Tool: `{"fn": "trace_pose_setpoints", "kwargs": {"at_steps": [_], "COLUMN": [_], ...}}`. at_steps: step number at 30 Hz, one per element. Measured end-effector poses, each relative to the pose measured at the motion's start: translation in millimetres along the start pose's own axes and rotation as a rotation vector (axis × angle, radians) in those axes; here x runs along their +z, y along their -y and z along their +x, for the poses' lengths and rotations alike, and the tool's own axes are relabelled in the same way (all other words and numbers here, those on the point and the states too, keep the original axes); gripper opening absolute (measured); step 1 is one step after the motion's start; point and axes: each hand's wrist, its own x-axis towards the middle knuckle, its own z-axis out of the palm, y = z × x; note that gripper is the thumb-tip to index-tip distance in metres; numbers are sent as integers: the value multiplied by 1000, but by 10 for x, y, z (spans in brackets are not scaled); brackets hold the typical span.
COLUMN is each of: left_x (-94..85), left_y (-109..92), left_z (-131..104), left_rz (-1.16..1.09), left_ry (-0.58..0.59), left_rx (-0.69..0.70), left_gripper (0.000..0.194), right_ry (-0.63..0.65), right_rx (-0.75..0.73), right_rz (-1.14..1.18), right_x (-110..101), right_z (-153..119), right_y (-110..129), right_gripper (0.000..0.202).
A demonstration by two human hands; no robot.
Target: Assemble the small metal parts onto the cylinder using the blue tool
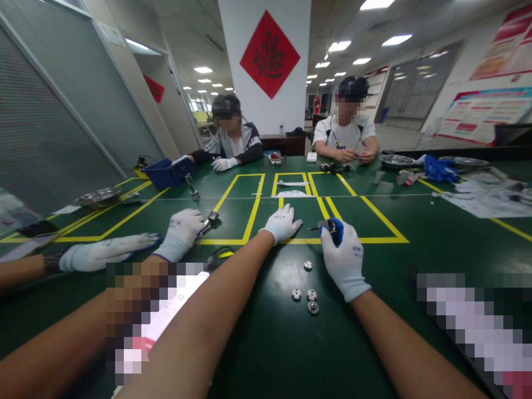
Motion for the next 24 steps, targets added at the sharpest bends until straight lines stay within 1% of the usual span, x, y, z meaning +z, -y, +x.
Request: {"fn": "trace_pose_setpoints", "kwargs": {"at_steps": [4, 8, 11, 13, 15, 17, 19, 21, 22, 23, 24], "left_x": [-51, -68, -71, -78, -88, -98, -108, -118, -124, -131, -139], "left_y": [-206, -406, -512, -558, -587, -603, -603, -574, -545, -505, -455], "left_z": [-224, -459, -595, -636, -637, -622, -615, -617, -617, -614, -604], "left_rz": [4, -13, -37, -52, -60, -65, -89, -158, -218, -294, -381], "left_ry": [5, -13, -43, -57, -41, 0, 18, -25, -78, -152, -233], "left_rx": [46, 99, 146, 113, 53, 26, 44, 75, 70, 34, -35], "left_gripper": [78, 75, 74, 81, 85, 75, 61, 51, 47, 45, 45], "right_ry": [-25, -96, -150, -168, -170, -163, -155, -150, -147, -143, -135], "right_rx": [5, 17, 25, 37, 48, 48, 41, 39, 42, 48, 55], "right_rz": [-9, -7, 5, 12, 16, 17, 17, 15, 14, 14, 14], "right_x": [-24, -45, -51, -54, -58, -62, -63, -59, -57, -54, -51], "right_z": [9, 34, 49, 53, 54, 56, 59, 62, 63, 64, 64], "right_y": [4, 1, -13, -23, -30, -34, -35, -33, -32, -30, -29], "right_gripper": [41, 42, 42, 41, 40, 39, 39, 39, 39, 39, 38]}}
